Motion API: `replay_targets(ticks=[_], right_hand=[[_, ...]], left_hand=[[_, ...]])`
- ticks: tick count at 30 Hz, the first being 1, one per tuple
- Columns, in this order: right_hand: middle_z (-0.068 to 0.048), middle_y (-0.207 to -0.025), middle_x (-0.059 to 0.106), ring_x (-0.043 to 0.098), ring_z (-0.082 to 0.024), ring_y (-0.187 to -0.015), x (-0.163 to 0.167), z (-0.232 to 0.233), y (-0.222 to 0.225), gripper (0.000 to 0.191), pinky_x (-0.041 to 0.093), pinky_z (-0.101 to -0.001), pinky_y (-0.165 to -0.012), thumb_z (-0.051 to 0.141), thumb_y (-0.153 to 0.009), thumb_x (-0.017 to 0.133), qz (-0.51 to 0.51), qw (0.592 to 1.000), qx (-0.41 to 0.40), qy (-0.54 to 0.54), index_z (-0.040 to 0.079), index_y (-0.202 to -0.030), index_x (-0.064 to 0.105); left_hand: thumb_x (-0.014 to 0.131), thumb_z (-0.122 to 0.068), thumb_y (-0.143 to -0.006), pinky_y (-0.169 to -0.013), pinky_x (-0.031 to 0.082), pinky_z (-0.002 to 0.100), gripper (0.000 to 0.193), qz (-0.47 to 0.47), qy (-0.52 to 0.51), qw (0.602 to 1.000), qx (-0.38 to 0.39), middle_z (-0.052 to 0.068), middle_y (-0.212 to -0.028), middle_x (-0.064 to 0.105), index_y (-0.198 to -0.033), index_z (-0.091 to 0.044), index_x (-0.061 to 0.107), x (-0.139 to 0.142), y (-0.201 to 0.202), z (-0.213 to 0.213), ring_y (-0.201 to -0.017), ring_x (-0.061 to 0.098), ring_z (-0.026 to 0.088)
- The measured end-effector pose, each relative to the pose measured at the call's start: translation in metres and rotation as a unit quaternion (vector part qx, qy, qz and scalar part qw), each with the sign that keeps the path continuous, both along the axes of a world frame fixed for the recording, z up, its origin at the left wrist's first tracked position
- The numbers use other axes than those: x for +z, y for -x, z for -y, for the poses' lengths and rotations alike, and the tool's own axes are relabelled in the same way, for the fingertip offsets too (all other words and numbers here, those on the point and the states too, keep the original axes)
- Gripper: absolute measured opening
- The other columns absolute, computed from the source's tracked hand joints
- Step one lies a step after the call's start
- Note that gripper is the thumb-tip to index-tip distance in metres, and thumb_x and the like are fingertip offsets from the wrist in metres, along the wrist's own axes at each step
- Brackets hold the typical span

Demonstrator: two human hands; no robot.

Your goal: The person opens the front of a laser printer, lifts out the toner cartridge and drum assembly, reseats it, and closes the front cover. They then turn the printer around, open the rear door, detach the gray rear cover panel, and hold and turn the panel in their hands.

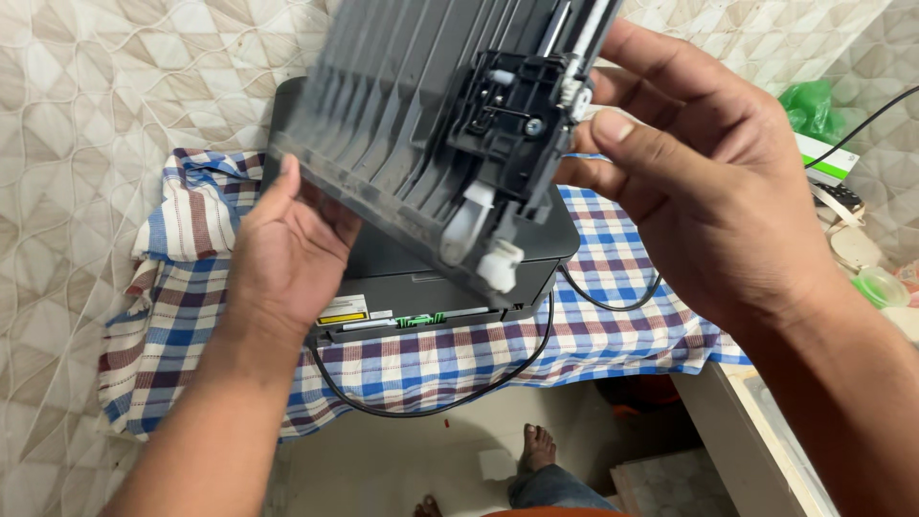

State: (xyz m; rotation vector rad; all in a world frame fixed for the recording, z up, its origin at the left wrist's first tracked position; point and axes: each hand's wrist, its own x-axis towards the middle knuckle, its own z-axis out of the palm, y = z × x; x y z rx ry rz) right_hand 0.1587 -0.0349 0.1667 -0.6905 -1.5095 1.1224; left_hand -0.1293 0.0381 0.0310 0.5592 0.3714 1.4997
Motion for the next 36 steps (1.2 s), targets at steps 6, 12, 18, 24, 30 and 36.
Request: replay_targets(ticks=[6, 12, 18, 24, 30, 36], right_hand=[[-0.009, -0.137, 0.063, 0.065, -0.013, -0.113, -0.001, -0.001, 0.002, 0.052, 0.056, -0.0294, -0.092, 0.001, -0.096, 0.058, -0.004, 1.000, -0.007, 0.011, 0.003, -0.147, 0.051], [-0.009, -0.143, 0.060, 0.062, -0.015, -0.122, -0.009, -0.007, 0.000, 0.052, 0.054, -0.0310, -0.099, -0.003, -0.108, 0.059, -0.003, 1.000, 0.020, -0.017, 0.001, -0.159, 0.049], [-0.004, -0.133, 0.058, 0.062, -0.014, -0.117, -0.017, -0.015, -0.002, 0.052, 0.054, -0.0303, -0.096, -0.005, -0.105, 0.058, -0.011, 1.000, 0.001, 0.011, 0.003, -0.156, 0.049], [-0.008, -0.131, 0.064, 0.063, -0.013, -0.111, -0.019, -0.017, -0.002, 0.053, 0.052, -0.0289, -0.095, -0.004, -0.104, 0.054, -0.046, 0.997, 0.027, 0.053, 0.002, -0.157, 0.048], [-0.011, -0.114, 0.068, 0.064, -0.012, -0.095, -0.026, -0.027, -0.003, 0.052, 0.055, -0.0278, -0.090, -0.002, -0.102, 0.058, -0.090, 0.989, -0.027, 0.111, -0.001, -0.153, 0.047], [-0.006, -0.096, 0.061, 0.050, -0.006, -0.076, -0.036, -0.035, -0.007, 0.063, 0.045, -0.0181, -0.067, -0.005, -0.102, 0.065, -0.101, 0.989, -0.034, 0.102, 0.002, -0.159, 0.039]], left_hand=[[0.049, -0.024, -0.112, -0.116, 0.051, 0.047, 0.040, -0.044, -0.117, 0.990, 0.060, 0.011, -0.139, 0.058, -0.148, -0.006, 0.044, 0.024, 0.012, 0.007, -0.127, 0.061, 0.026], [0.050, -0.023, -0.117, -0.121, 0.051, 0.051, 0.043, -0.073, -0.176, 0.978, 0.085, 0.012, -0.148, 0.055, -0.157, -0.010, 0.039, 0.037, 0.021, 0.021, -0.135, 0.060, 0.028], [0.051, -0.023, -0.116, -0.121, 0.053, 0.051, 0.047, -0.090, -0.175, 0.974, 0.114, 0.014, -0.152, 0.054, -0.159, -0.012, 0.036, 0.047, 0.019, 0.035, -0.137, 0.060, 0.029], [0.052, -0.021, -0.118, -0.125, 0.051, 0.051, 0.048, -0.111, -0.188, 0.967, 0.129, 0.015, -0.159, 0.051, -0.161, -0.009, 0.035, 0.050, 0.015, 0.041, -0.141, 0.055, 0.030], [0.052, -0.018, -0.117, -0.129, 0.048, 0.054, 0.053, -0.100, -0.198, 0.966, 0.132, 0.014, -0.167, 0.043, -0.163, -0.012, 0.028, 0.050, 0.004, 0.048, -0.151, 0.051, 0.034], [0.052, -0.020, -0.113, -0.127, 0.046, 0.054, 0.052, -0.112, -0.202, 0.965, 0.126, 0.015, -0.163, 0.040, -0.157, -0.013, 0.026, 0.056, -0.002, 0.055, -0.151, 0.049, 0.034]])
